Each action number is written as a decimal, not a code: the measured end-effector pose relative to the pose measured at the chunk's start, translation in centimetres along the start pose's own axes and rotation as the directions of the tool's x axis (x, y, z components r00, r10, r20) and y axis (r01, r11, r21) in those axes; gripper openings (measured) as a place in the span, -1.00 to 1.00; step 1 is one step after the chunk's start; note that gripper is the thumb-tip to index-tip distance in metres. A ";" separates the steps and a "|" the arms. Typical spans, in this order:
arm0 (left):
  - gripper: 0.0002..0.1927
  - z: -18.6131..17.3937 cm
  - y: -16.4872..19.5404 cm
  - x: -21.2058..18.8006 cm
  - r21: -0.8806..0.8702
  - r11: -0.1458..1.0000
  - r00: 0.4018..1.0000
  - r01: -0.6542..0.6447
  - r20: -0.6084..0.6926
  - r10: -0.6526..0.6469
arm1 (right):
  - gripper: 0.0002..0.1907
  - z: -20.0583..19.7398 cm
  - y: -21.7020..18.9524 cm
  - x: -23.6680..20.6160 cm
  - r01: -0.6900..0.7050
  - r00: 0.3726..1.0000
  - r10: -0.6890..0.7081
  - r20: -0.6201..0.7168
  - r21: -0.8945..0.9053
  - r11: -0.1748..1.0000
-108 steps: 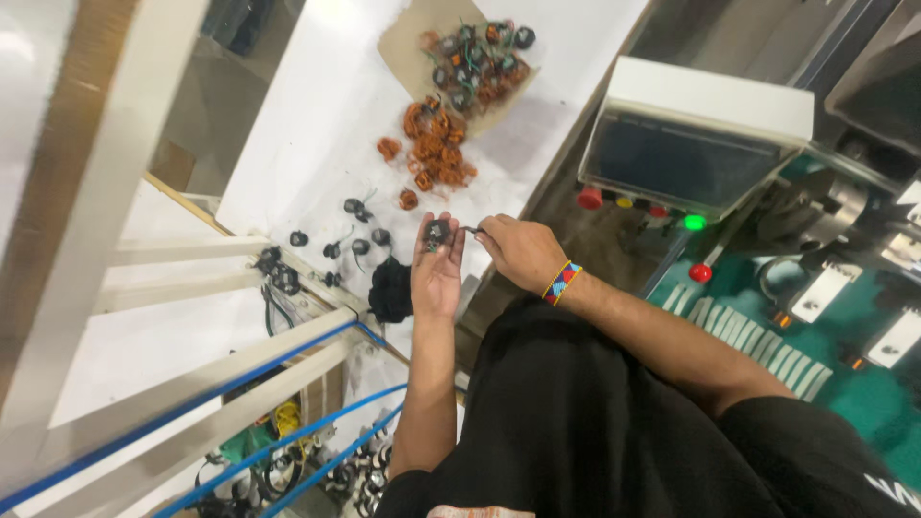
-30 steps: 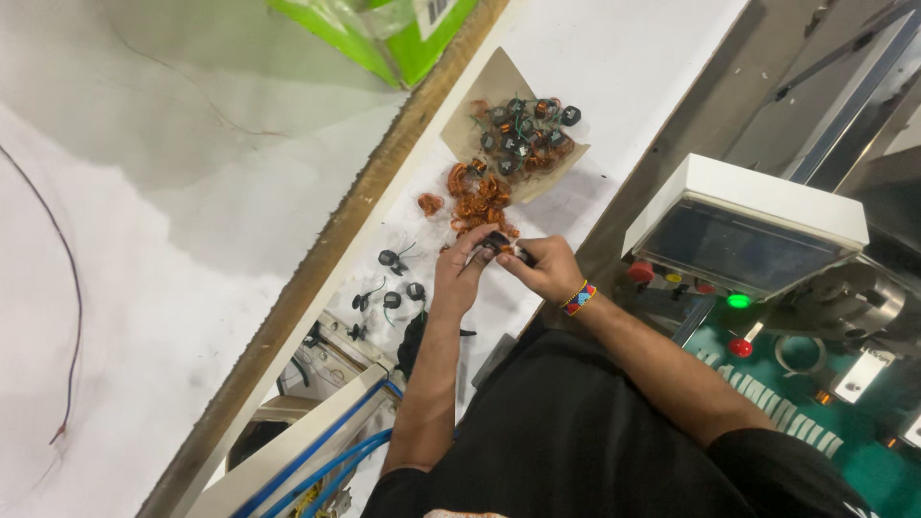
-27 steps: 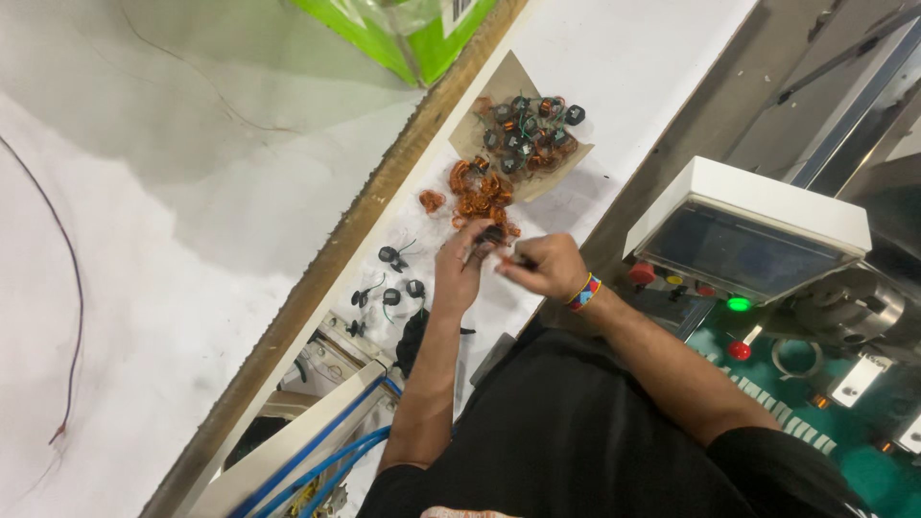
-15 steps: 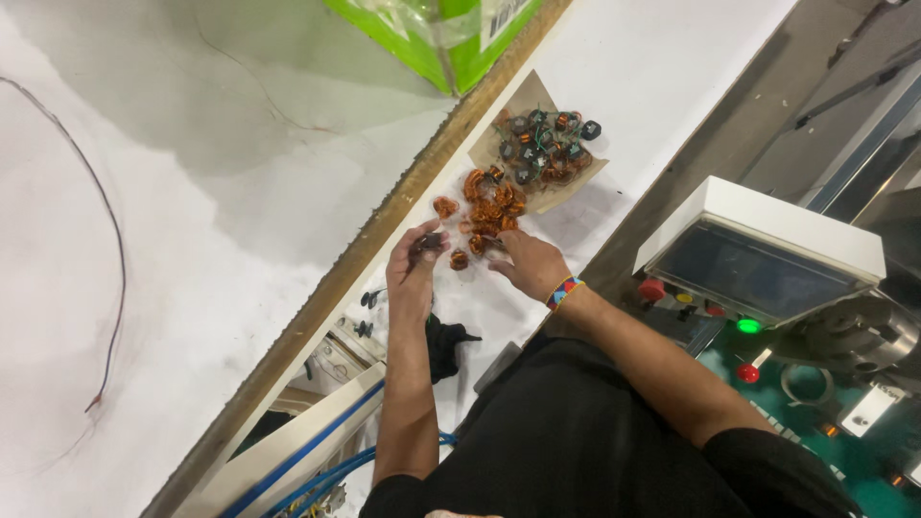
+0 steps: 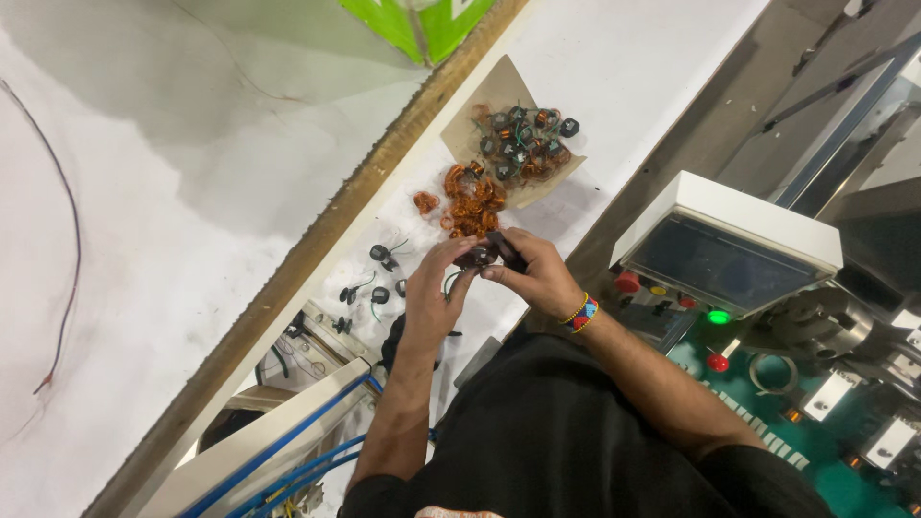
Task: The person operates a multi-spindle coil winding machine, using scissors to trim wire ends on wound coils and removing finished coils from the machine spindles. They place the coils on a paper sheet on the workbench and use a small handheld tool to work on the copper wire of each coil.
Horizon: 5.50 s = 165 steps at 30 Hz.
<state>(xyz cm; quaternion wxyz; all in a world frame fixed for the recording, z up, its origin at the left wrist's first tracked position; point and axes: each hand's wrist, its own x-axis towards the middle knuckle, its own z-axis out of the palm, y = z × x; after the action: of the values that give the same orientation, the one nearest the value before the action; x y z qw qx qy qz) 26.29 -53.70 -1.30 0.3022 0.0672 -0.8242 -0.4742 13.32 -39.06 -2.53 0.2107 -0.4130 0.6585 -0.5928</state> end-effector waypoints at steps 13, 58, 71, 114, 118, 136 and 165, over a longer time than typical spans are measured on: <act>-0.66 1.4 -2.4 -3.3 0.138 0.973 0.982 0.185 0.011 -0.188 | -0.77 2.5 4.0 -3.1 -0.085 0.989 0.066 -0.133 -0.144 0.986; -0.31 -1.3 -13.2 -9.0 0.692 0.640 0.930 0.335 -0.134 -0.342 | -0.56 2.1 13.9 -5.9 -0.611 0.729 0.662 0.174 -0.271 0.744; -0.59 0.0 -15.2 -7.3 0.850 0.470 0.941 0.238 -0.082 -0.329 | -0.42 7.3 14.0 -4.5 -0.006 0.936 0.212 0.282 -0.589 0.808; -0.53 48.9 15.1 -35.2 0.610 0.777 0.289 0.157 0.724 -0.626 | -0.51 -45.0 13.2 -75.1 -0.860 0.497 0.266 -0.826 -0.511 0.019; -0.63 50.2 15.2 -35.2 0.576 0.818 0.315 -0.002 0.776 -0.546 | -0.55 -42.2 11.8 -77.2 -0.871 0.490 0.311 -0.814 -0.475 0.128; -0.76 62.3 40.3 -18.6 -0.359 0.874 0.002 0.327 0.925 0.379 | -0.46 -55.7 -19.6 -81.4 -0.925 0.380 0.554 -0.741 -0.316 0.211; -0.76 84.6 46.3 -24.6 0.066 0.979 0.636 -0.195 0.768 0.075 | -0.50 -68.3 -18.5 -79.9 -0.728 0.572 0.764 -0.300 -0.616 0.303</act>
<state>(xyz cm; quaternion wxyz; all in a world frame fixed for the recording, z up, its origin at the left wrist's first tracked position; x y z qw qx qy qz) 6.76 43.85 -5.06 -0.0431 -0.1788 -0.9089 -0.3743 11.87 66.59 12.43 0.3082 -0.1208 0.9348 -0.1287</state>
